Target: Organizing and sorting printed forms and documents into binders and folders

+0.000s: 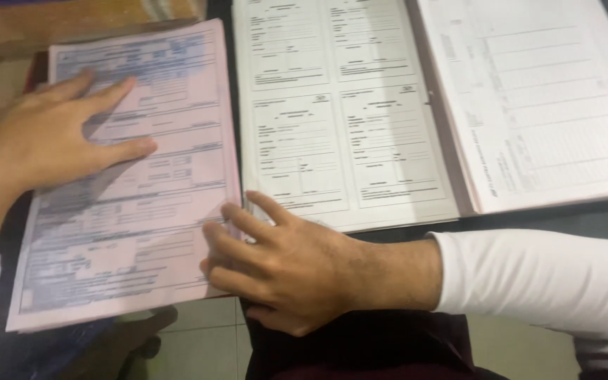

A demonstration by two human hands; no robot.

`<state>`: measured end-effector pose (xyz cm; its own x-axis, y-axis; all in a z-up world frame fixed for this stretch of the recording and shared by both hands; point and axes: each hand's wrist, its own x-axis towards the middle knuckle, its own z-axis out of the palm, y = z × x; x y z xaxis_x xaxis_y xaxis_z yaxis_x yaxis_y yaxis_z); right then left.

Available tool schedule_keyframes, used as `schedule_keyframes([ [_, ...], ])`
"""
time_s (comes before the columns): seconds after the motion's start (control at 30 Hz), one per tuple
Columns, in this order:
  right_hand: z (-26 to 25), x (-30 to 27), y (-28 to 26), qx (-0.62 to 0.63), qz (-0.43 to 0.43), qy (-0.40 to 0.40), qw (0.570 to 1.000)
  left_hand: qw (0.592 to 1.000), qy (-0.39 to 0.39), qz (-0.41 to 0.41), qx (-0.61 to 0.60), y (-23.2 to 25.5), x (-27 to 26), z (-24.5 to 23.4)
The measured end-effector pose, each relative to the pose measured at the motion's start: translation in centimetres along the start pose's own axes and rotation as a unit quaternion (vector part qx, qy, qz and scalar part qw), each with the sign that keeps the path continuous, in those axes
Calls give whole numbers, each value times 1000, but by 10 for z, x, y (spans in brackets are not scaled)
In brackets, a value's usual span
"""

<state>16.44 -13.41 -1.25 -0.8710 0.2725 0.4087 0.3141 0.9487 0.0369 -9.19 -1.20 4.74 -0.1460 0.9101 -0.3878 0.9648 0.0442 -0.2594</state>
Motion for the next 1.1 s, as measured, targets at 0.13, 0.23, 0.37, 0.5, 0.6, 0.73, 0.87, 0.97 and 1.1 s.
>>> schedule_keyframes([
  [0.13,2,-4,-2,-53,23,23,998,946,220,110,212,19,22,4],
  [0.23,11,-7,-2,-29,33,31,999,921,246,299,40,95,-23,-33],
  [0.37,19,-12,-5,76,48,81,993,826,198,521,-79,183,-40,-24],
  [0.5,48,-17,-10,137,56,20,989,734,283,613,-69,253,-37,-14],
  [0.6,55,-19,-9,232,55,6,971,739,297,600,-76,280,-39,-12],
  [0.73,52,-22,-11,239,75,-18,968,771,249,583,-67,295,-37,-3],
  [0.87,62,-28,-15,184,79,37,979,791,201,570,-96,296,-41,-2],
  [0.97,57,-36,3,178,75,67,979,799,189,563,-94,298,-43,-4],
  [1.1,64,-36,-14,172,71,70,980,804,181,561,-81,296,-45,-10],
])
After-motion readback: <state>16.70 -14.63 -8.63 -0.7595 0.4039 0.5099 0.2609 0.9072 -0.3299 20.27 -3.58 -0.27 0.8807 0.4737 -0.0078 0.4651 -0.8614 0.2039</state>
